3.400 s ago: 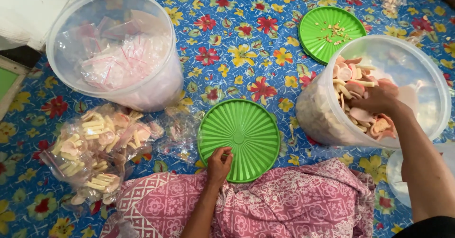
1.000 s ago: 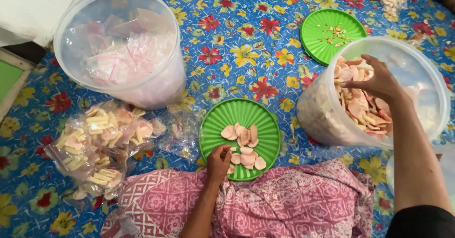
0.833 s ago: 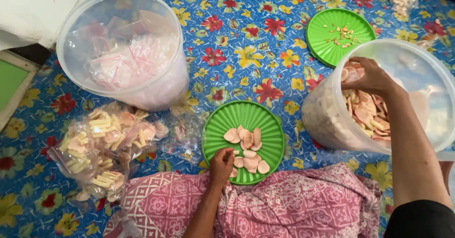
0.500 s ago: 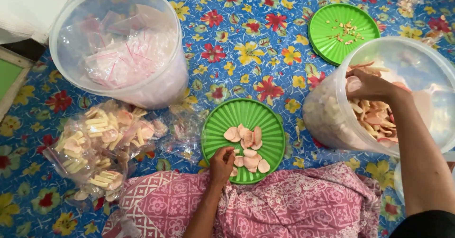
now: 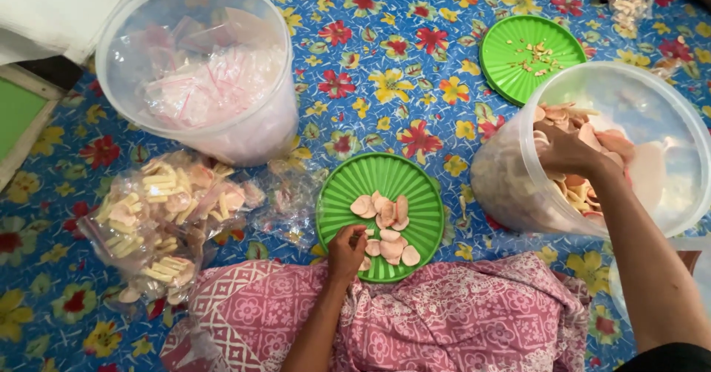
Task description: Arranging crackers from a large container onto a green plate
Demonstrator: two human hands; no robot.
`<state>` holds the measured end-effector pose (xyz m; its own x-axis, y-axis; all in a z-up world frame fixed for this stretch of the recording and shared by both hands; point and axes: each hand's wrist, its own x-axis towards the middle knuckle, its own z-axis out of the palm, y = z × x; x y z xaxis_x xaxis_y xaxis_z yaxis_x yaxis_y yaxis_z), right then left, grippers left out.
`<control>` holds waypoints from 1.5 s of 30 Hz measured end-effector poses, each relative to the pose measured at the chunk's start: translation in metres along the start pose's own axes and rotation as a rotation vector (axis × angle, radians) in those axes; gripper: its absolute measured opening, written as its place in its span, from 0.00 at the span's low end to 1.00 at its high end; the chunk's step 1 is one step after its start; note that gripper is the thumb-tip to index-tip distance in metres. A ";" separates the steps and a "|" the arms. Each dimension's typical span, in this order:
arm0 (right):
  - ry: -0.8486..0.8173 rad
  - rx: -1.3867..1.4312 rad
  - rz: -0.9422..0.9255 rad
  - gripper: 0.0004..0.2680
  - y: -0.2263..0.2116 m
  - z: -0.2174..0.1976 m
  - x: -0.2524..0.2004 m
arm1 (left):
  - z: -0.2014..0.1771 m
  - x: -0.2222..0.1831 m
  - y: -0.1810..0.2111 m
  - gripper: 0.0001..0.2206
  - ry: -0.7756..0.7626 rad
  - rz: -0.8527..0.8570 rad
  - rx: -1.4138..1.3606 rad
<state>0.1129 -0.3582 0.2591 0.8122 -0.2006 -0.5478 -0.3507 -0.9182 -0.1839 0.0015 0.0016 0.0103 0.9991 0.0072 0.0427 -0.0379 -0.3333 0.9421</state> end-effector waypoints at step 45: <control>0.101 1.360 -0.653 0.12 -0.092 0.101 -0.085 | 0.008 0.000 -0.030 0.07 0.097 0.040 -0.050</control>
<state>0.0290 -0.2226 0.2395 0.9991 0.0315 -0.0278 -0.0319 0.1412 -0.9895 0.0023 0.0044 -0.0208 0.9902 0.0867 0.1099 -0.0807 -0.2875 0.9544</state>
